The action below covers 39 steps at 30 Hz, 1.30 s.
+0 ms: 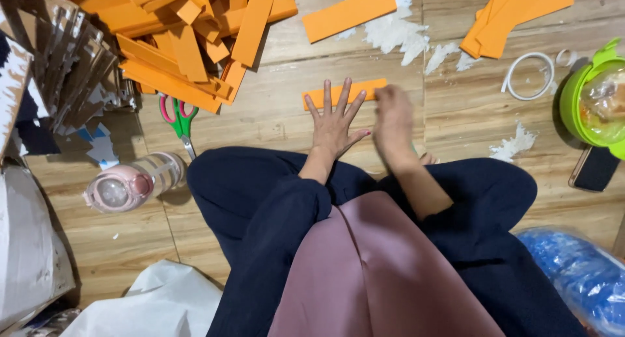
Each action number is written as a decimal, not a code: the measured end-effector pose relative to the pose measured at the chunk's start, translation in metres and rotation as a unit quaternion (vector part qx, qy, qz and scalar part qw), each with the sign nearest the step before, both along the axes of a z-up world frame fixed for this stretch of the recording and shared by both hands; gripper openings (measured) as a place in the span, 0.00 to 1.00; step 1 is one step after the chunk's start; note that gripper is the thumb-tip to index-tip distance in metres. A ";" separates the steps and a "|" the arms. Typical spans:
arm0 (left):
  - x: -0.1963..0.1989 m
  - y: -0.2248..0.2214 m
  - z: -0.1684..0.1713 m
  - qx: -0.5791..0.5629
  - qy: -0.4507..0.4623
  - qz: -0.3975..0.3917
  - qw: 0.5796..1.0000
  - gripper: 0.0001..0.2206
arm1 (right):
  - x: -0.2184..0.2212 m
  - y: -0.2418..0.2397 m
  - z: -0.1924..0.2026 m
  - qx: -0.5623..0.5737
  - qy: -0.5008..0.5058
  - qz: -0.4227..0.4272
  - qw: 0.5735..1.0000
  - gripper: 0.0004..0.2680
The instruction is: Folding and creasing orange paper strips by hand and using a small creasing tool while sitting on the floor.
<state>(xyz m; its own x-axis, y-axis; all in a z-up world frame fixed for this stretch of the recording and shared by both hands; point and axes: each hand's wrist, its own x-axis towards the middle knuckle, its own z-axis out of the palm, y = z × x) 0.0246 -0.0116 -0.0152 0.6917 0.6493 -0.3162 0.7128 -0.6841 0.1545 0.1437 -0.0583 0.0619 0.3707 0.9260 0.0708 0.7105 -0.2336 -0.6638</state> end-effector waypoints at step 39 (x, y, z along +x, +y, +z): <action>-0.035 0.053 0.047 0.112 -0.085 -0.017 0.990 0.30 | -0.023 -0.010 -0.082 -0.201 0.232 -0.087 0.948 0.01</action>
<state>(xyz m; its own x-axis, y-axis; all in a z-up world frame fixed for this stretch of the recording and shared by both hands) -0.0103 0.0411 0.0314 0.7447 0.6660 -0.0432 0.6661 -0.7375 0.1115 0.1204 -0.0688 -0.0201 0.4254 0.7652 -0.4832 0.2903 -0.6211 -0.7280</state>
